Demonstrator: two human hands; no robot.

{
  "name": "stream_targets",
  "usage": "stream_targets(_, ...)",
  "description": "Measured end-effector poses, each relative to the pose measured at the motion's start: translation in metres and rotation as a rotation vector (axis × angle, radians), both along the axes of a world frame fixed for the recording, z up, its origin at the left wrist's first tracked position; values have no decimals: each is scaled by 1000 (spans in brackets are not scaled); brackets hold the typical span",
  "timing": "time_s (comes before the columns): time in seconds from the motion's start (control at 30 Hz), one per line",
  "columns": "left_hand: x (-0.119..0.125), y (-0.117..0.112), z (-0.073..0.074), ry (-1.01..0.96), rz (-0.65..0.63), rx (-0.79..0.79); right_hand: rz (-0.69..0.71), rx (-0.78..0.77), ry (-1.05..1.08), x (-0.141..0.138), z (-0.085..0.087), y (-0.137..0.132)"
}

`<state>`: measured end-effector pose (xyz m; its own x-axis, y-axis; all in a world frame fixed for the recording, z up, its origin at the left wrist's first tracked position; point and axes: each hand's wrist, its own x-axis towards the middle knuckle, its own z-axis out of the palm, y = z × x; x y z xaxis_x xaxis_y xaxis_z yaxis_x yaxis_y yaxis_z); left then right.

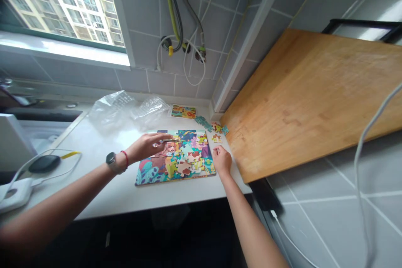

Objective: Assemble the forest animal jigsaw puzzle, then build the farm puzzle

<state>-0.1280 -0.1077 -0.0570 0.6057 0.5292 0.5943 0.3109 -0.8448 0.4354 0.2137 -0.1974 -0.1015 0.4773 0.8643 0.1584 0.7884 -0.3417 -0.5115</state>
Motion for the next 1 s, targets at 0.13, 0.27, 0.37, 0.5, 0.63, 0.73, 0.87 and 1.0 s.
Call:
stream_targets(0.13,-47,-3,-22,-94,54,39,23,85,31,-2,5,-2)
stream_targets(0.27,-66,0,-31,-112,-22,87,82,204,56,-25,20,-4)
stream_targets(0.37,-69,-1,-31,-137,-109,152,265,246,270,-69,33,-4)
stream_targets(0.5,-71,-6,-32,-175,-159,179,430,-30,954,-143,47,4)
stream_targets(0.63,-76,-5,-40,-168,-148,116,398,-189,1289,-188,50,20)
stream_targets(0.73,-77,-2,-47,-189,-120,76,353,-226,1368,-202,49,31)
stream_targets(0.87,-72,-4,-51,-294,-48,3,302,-132,1448,-210,46,34)
stream_targets(1.0,-66,-8,-54,-374,41,-119,267,-86,1479,-215,45,34)
